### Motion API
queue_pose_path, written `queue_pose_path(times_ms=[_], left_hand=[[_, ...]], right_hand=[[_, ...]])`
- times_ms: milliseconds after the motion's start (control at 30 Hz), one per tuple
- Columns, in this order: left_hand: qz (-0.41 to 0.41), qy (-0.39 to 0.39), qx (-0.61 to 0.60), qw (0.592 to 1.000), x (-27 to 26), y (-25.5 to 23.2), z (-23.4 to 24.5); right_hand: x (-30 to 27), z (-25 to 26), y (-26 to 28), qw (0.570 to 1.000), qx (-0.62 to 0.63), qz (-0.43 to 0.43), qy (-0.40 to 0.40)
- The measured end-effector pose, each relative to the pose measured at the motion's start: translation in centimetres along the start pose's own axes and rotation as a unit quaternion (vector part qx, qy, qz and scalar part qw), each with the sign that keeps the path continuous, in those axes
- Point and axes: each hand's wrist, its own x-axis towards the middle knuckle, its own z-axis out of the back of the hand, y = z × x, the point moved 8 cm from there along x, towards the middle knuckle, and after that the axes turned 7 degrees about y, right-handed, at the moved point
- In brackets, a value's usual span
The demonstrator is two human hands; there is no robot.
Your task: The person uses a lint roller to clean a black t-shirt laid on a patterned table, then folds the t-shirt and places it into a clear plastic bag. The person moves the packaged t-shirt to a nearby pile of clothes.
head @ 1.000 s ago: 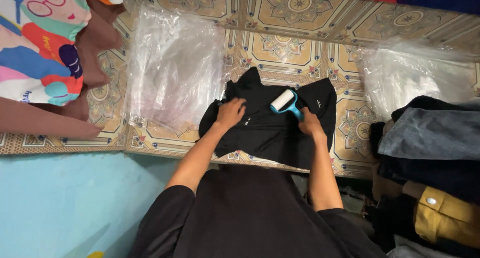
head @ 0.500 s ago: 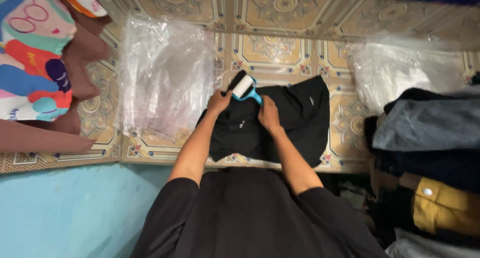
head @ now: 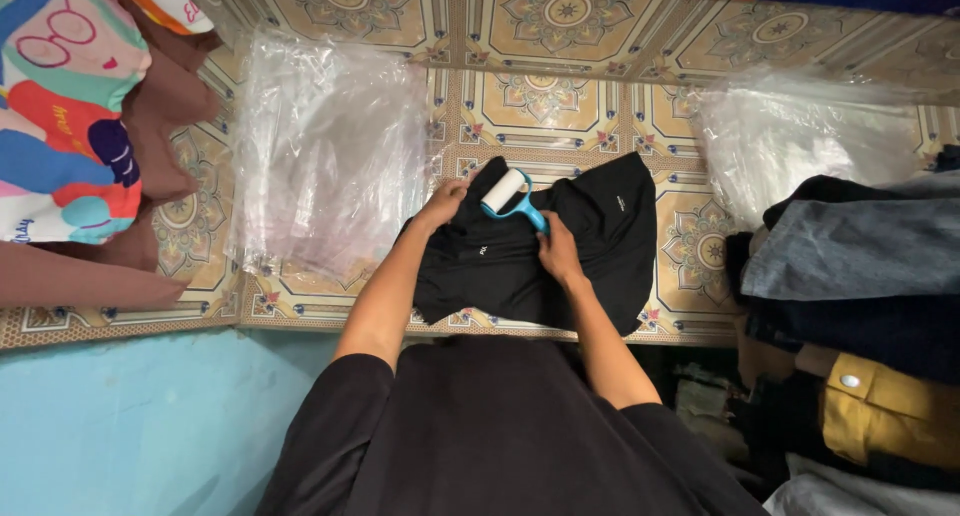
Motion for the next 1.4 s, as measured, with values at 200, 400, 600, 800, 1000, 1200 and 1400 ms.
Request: queue_pose_path(times_ms=[200, 400, 600, 800, 1000, 1200, 1400], left_hand=[[-0.12, -0.08, 0.184, 0.972, -8.8, -9.6, 0.5], [-0.155, -0.099, -0.044, 0.982, -12.9, -15.6, 1.1], [-0.186, -0.216, 0.04, 0.958, -14.5, -14.7, 2.7], [-0.084, -0.174, 0.285, 0.939, -12.1, -7.9, -0.8], [-0.021, -0.149, 0.19, 0.97, -14.7, -7.9, 0.9], [-0.023, -0.222, 0.222, 0.949, -13.2, -5.4, 3.1], [-0.025, -0.263, 0.208, 0.942, -12.8, -3.5, 4.1]], right_hand=[[-2.2, 1.7, -0.9, 1.0, 0.007, -0.029, -0.009], [-2.8, 2.4, -2.6, 0.998, 0.008, -0.06, -0.01], [-3.4, 6.2, 0.5, 0.997, -0.033, -0.07, -0.009], [-1.5, 5.6, 2.5, 0.976, -0.186, -0.075, 0.09], [8.2, -1.0, 2.4, 0.961, -0.267, -0.02, 0.074], [11.6, -3.7, 9.4, 0.98, -0.173, 0.042, 0.09], [5.9, 0.0, 7.1, 0.928, -0.33, -0.078, 0.155]])
